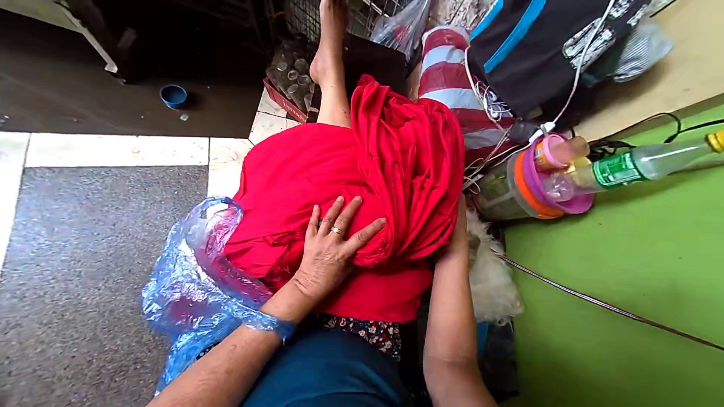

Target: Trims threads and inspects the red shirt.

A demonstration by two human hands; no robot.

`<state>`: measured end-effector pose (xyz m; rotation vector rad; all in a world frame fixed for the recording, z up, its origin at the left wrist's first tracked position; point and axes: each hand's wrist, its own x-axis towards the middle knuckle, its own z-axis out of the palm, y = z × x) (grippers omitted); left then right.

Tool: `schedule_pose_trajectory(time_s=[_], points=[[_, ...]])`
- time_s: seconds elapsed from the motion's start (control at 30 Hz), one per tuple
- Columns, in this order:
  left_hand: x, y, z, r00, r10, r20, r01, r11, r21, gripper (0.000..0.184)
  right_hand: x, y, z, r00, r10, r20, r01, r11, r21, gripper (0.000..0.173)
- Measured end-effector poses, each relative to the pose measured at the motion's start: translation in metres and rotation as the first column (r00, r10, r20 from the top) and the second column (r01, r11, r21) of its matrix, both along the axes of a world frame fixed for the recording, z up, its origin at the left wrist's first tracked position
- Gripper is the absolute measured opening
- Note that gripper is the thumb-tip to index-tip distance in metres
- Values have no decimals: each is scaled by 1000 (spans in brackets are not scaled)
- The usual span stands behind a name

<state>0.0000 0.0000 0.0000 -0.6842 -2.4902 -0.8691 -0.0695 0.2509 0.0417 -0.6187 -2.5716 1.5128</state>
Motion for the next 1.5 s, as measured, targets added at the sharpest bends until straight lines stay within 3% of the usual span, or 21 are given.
schedule_pose_trajectory(time_s=[0.1,0.17,0.23,0.3,0.4,0.47,0.57,0.63,0.7,0.77,0.83,0.93,1.03,1.1,1.17,1.23,1.37,1.5], points=[[-1,-1,2,999,-41,36,40,999,13,57,18,-5,8,961,-272,-53,261,952,-163,27],[1,-14,11,974,-172,145,168,985,39,64,25,2,1,929,-356,-101,310,897,-316,31],[8,-41,26,921,-298,249,268,952,148,58,35,-3,11,929,-340,-144,267,889,-373,39],[20,-81,33,916,-289,279,201,932,303,43,46,-12,27,947,-226,-228,172,957,-234,39],[44,-148,17,922,8,388,-145,934,326,37,54,-16,48,941,22,-337,24,991,131,49],[63,-179,2,786,164,596,-407,863,299,39,44,-27,68,926,158,-344,-44,948,316,53],[83,-190,-7,557,170,813,-594,766,246,49,9,-59,102,908,392,-147,-253,793,554,57],[85,-183,-11,478,147,866,-604,771,202,72,-21,-90,118,872,485,67,-414,657,630,64],[86,-169,-15,505,196,841,-564,812,149,96,-48,-116,119,824,509,250,-528,526,667,75],[88,-154,-19,633,290,718,-510,854,105,107,-69,-128,103,798,456,394,-589,452,670,89],[85,-144,-22,785,323,529,-430,898,90,103,-81,-123,77,797,381,470,-604,470,644,91],[72,-134,-26,885,214,413,-288,950,124,97,-92,-98,49,839,286,462,-534,594,602,60],[51,-128,-31,853,167,495,-231,970,71,109,-84,-65,48,964,207,164,-262,835,484,40],[40,-125,-31,810,198,552,-232,973,-9,110,-67,-40,47,997,-29,-70,45,970,238,40],[35,-123,-42,844,258,470,-274,961,-35,89,-49,-28,37,951,-273,-146,274,962,-18,34],[34,-124,-59,877,307,369,-316,948,-38,70,-37,-29,27,910,-405,-85,380,900,-214,30],[24,-126,-65,852,383,355,-377,922,-91,54,-25,-33,9,925,-365,-105,301,872,-387,26],[21,-127,-59,806,422,416,-397,906,-151,51,-27,-23,-7,932,-332,-148,254,887,-386,29]])
